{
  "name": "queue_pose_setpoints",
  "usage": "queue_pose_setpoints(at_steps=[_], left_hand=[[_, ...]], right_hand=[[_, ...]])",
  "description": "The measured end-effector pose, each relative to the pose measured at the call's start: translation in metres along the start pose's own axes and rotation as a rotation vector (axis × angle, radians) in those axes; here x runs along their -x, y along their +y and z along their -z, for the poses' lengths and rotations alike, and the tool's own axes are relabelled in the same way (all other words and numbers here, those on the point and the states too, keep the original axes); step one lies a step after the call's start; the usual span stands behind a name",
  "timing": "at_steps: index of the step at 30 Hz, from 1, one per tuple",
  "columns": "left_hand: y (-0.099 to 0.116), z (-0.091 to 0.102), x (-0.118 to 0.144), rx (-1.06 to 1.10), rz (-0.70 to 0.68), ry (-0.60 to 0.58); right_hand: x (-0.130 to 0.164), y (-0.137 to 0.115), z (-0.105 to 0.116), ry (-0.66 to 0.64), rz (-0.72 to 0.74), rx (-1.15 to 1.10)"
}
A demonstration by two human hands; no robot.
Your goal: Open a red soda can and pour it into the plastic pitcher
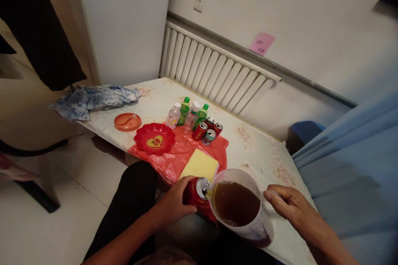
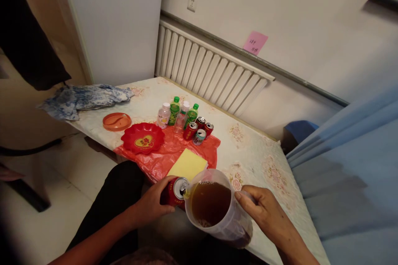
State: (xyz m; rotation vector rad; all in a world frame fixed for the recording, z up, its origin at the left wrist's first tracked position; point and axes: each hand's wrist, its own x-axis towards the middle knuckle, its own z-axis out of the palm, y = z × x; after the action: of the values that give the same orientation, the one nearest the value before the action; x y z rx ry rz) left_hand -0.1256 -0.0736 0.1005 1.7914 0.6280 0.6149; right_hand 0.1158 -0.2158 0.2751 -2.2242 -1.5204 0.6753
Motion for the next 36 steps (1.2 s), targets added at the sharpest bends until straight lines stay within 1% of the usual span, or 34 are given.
queue_pose_setpoints(at_steps=[6, 10, 19, 28, 36], left_hand=[[0.001, 0.0, 0.0, 0.012, 0.001, 0.009], [0.001, 0.0, 0.0, 0.011, 0.007, 0.004], [0.0, 0.001, 0.0, 0.001, -0.013, 0.001], [-0.001, 0.002, 0.0, -0.001, -0.01, 0.002], [-0.003, 0.002, 0.0, 0.014, -0.021, 0.011]], right_hand=[[0.0, 0.003, -0.001, 0.003, 0.008, 0.006], [0.0, 0.007, -0.002, 0.027, 0.015, -0.002], [0.001, -0.003, 0.0, 0.0, 0.003, 0.032], [-0.001, 0.0, -0.001, -0.005, 0.012, 0.033], [-0.002, -0.004, -0.001, -0.005, 0.007, 0.022]])
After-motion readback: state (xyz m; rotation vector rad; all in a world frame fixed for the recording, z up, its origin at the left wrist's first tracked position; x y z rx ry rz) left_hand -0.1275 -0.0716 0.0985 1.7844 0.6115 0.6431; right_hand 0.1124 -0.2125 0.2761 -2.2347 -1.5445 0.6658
